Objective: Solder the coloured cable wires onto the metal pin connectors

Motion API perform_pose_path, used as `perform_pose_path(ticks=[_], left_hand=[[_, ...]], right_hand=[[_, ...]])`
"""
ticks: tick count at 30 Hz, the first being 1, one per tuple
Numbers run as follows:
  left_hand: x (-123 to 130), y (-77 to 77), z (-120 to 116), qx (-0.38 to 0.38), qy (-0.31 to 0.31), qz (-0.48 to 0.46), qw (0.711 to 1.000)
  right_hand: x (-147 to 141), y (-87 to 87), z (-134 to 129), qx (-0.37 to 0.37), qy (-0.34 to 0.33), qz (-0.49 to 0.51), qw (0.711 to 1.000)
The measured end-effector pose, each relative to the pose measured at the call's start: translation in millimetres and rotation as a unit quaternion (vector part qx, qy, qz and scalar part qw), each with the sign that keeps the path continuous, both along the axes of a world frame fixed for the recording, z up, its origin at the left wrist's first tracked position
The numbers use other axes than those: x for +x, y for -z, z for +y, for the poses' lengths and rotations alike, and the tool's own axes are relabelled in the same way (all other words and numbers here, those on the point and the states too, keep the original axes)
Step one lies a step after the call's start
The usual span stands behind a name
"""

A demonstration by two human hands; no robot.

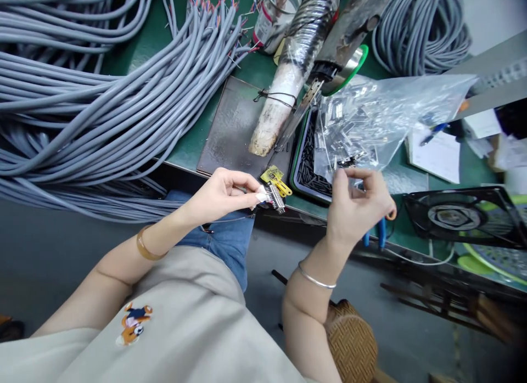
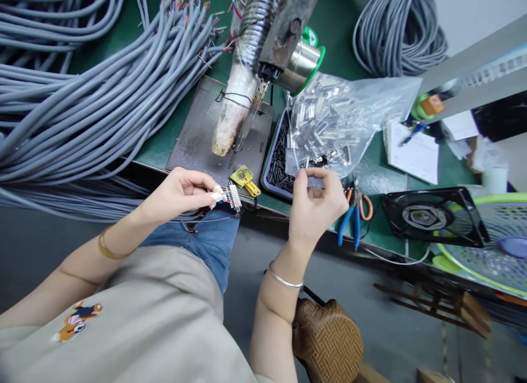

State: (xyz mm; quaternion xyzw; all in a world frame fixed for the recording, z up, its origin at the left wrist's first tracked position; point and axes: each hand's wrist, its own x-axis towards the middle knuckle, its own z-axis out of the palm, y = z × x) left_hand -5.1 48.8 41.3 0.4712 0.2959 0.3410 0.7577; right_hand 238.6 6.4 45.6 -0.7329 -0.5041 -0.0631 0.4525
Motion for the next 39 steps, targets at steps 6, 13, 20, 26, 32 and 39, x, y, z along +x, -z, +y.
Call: perform_pose_path(ticks=[6,13,20,26,32,39], left_hand=[[9,16.3,-7,-0.006,-0.038,0.041,0.998],[8,17.2,-9,0.021,-0.023,0.053,0.998],[9,17.0,-10,0.035,-0.014,0.059,0.998],[8,22.3,-10,0.036,0.004,0.039,0.999],[8,22.2,-9,0.051,0.009,0.051,0.997],[6,20.5,-8,0.077,0.018,0.072,0.994]], right_hand=[[-50,-4.2,-29,-0.036,-0.186,0.156,0.969],[-57,-0.6,-27,-0.107,-0.243,0.132,0.955],[-58,-5.6,-29,-0.132,-0.288,0.083,0.945],[-56,-8.8,-29,-0.115,-0.257,0.078,0.956],[-58,-7.1,-27,-0.109,-0.271,0.109,0.950],[-59,-6.7,-25,-0.125,-0.261,0.107,0.951]])
